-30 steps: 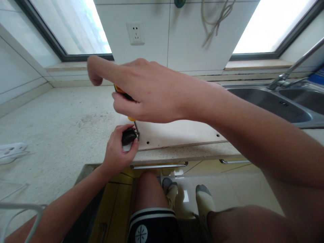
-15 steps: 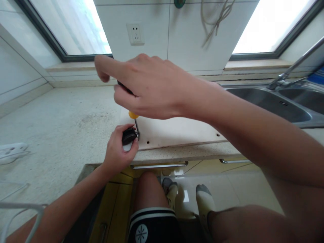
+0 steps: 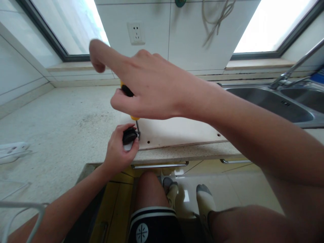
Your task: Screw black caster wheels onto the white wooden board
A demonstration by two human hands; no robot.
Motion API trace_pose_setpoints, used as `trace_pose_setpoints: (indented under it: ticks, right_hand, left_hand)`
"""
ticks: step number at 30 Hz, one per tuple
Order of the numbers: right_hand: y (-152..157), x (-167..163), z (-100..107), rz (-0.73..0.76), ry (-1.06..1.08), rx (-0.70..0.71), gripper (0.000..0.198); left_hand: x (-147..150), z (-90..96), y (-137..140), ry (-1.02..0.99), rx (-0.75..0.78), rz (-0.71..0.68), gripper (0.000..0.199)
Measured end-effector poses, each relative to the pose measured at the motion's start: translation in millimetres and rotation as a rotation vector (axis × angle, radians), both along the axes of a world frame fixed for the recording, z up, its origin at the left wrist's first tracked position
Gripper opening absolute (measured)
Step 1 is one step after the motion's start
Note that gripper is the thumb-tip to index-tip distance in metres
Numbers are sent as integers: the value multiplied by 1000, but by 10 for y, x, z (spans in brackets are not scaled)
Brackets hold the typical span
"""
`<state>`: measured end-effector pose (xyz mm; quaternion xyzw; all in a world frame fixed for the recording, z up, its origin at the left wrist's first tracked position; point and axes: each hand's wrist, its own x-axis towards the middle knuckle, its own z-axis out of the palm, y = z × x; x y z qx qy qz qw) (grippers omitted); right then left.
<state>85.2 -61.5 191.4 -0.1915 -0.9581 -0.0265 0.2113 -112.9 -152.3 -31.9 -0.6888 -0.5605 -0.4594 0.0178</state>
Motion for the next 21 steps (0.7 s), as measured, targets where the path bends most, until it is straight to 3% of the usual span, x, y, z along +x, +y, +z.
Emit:
trace_pose_setpoints:
  ticks: [2, 3, 5, 8, 12, 17, 21]
  right_hand:
    - [1, 5, 9, 96, -1, -23, 49]
    - [1, -1, 4, 103, -7, -22, 43]
    - [-5, -29, -23, 20, -22, 11, 34]
    - [-31, -69, -57, -144, -27, 70, 45]
    - [-49, -62, -25, -10, -99, 19, 58]
    - [8, -70, -38, -185, -39, 97, 40]
    - [82, -69, -83, 18, -40, 7, 47]
  left_hand:
    - [2, 2, 1, 8, 14, -11, 46]
    - [4, 3, 2, 12, 18, -12, 46]
    - [6, 5, 4, 15, 19, -5, 46]
    - [6, 7, 6, 10, 21, 2, 45]
    - [5, 10, 8, 9, 20, -1, 46]
    - [16, 10, 8, -21, -7, 10, 44]
    - [13, 3, 6, -17, -15, 15, 46]
